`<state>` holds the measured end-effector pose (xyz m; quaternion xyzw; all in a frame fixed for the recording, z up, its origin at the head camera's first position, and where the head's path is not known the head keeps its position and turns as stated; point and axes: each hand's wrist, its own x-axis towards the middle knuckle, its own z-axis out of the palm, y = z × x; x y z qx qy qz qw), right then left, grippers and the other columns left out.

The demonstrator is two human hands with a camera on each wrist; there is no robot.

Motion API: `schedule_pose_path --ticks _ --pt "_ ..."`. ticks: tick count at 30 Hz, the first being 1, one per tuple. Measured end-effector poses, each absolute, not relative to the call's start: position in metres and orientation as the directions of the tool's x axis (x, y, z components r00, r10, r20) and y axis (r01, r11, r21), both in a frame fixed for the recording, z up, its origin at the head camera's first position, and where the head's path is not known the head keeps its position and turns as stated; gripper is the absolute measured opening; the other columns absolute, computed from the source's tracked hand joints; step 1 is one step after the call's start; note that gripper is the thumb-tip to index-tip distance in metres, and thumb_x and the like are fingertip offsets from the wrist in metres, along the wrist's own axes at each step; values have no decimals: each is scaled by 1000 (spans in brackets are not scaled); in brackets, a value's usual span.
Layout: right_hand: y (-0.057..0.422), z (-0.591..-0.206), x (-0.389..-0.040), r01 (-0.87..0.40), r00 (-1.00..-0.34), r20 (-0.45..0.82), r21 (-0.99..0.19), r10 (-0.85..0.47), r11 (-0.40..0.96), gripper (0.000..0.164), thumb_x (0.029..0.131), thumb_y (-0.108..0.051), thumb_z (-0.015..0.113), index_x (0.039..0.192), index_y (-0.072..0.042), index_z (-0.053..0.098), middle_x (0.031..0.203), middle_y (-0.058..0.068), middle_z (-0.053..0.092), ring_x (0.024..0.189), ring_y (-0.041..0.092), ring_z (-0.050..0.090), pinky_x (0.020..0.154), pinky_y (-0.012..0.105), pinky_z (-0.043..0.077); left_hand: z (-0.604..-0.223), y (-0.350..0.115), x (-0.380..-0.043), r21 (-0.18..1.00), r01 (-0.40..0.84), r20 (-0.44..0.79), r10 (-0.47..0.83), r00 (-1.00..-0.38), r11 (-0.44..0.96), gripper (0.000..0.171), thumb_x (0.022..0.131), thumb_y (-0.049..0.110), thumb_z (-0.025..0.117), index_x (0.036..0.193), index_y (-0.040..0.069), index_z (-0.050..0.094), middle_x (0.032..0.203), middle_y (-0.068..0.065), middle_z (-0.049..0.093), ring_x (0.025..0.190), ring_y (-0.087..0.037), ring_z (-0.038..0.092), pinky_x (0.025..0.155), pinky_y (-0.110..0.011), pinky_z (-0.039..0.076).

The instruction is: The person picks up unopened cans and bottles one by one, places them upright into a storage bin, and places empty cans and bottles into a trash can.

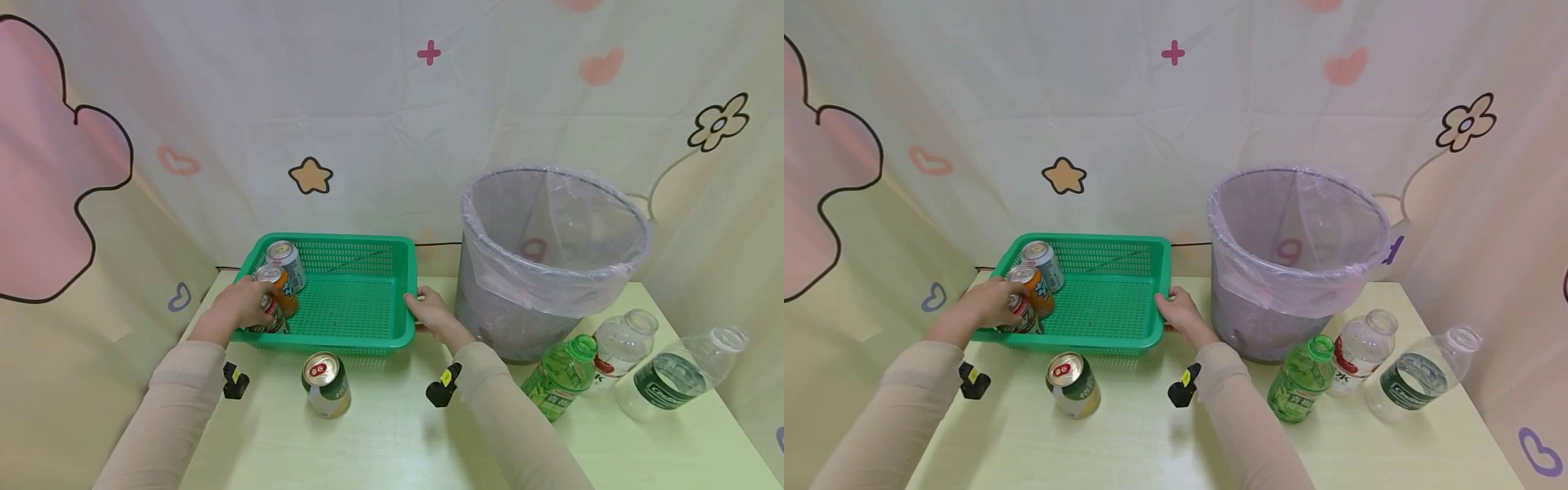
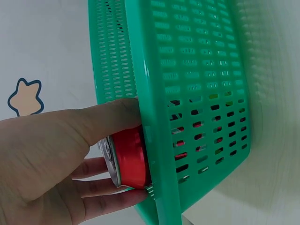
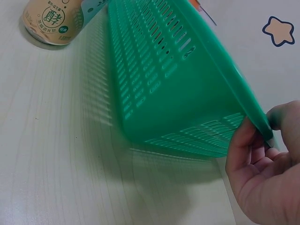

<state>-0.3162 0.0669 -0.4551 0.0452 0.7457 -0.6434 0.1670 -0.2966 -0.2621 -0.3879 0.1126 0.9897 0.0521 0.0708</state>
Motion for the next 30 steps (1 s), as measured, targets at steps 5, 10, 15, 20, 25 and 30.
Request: schedule_pose_path --ticks 5,10,15,20,25,30 --pt "67 -456 -317 287 -940 -311 -943 -143 169 27 91 -25 43 108 -4 42 110 23 49 94 35 56 63 33 52 -386 -261 -296 114 196 -140 212 -967 974 50 68 24 72 113 8 54 102 -24 46 86 -35 49 61 -42 47" --pt "67 -457 -317 288 -939 -312 -943 -145 169 28 90 -25 44 109 -5 42 110 23 50 94 34 56 63 33 52 -386 -261 -296 117 187 -155 204 -967 975 52 69 24 71 115 8 52 102 -25 46 86 -36 49 60 -42 46" --pt "67 -457 -317 284 -940 -309 -944 -148 167 28 90 -25 43 109 -4 42 111 23 49 94 35 56 64 34 52 -385 -259 -295 111 187 -159 203 -966 976 52 70 24 70 116 8 52 100 -25 46 84 -35 49 55 -39 45" --pt "67 -458 -318 278 -940 -304 -946 -157 166 28 91 -25 42 110 -4 41 111 24 49 94 35 56 64 34 51 -386 -259 -295 106 180 -168 196 -966 978 54 70 24 70 118 10 51 102 -25 45 84 -35 50 56 -39 46" --pt "67 -457 -317 277 -940 -303 -946 -156 167 28 91 -25 42 109 -4 41 111 24 49 94 36 55 63 34 51 -387 -261 -295 92 185 -164 198 -966 978 54 71 26 69 119 11 50 104 -24 46 85 -34 50 57 -39 46" --pt "68 -457 -317 281 -940 -305 -946 -153 160 27 91 -25 42 109 -4 41 112 24 48 95 36 55 64 34 51 -385 -261 -293 82 189 -127 198 -972 979 49 73 30 68 115 11 52 109 -23 45 90 -37 50 60 -45 46"
